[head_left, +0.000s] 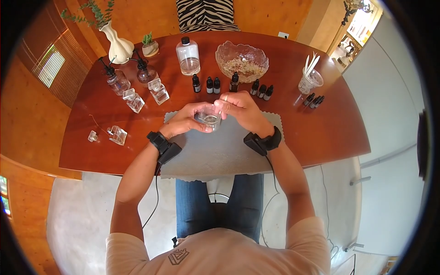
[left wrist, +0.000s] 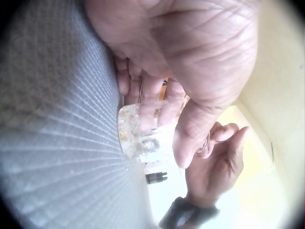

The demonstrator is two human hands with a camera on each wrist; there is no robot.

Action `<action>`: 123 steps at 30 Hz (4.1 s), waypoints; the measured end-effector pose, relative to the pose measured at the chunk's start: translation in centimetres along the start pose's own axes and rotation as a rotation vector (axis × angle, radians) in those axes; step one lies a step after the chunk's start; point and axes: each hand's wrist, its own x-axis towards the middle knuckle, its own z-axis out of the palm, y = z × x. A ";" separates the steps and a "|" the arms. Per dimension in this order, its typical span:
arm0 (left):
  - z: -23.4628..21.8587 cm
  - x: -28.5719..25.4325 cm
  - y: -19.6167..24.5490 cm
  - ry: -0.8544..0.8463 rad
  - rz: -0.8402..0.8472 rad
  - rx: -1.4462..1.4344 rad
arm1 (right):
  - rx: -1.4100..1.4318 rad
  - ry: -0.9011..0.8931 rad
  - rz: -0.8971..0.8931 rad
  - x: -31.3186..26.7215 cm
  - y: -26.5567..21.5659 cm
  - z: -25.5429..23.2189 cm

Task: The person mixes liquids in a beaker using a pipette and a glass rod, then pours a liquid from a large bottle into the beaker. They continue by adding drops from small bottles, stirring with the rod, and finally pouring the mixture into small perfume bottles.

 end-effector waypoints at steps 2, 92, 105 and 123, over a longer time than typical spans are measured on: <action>0.0 0.2 -0.6 0.004 0.043 0.020 | -0.141 0.088 -0.074 0.0 -0.1 0.1; 0.2 0.0 0.3 0.003 -0.014 -0.029 | -0.065 0.168 -0.095 0.1 -0.1 0.9; 0.0 0.2 -0.1 -0.007 0.043 0.067 | -0.072 0.092 0.021 0.1 0.0 0.4; 0.1 0.1 0.1 0.004 0.044 0.073 | -0.111 0.210 -0.120 0.4 0.7 1.0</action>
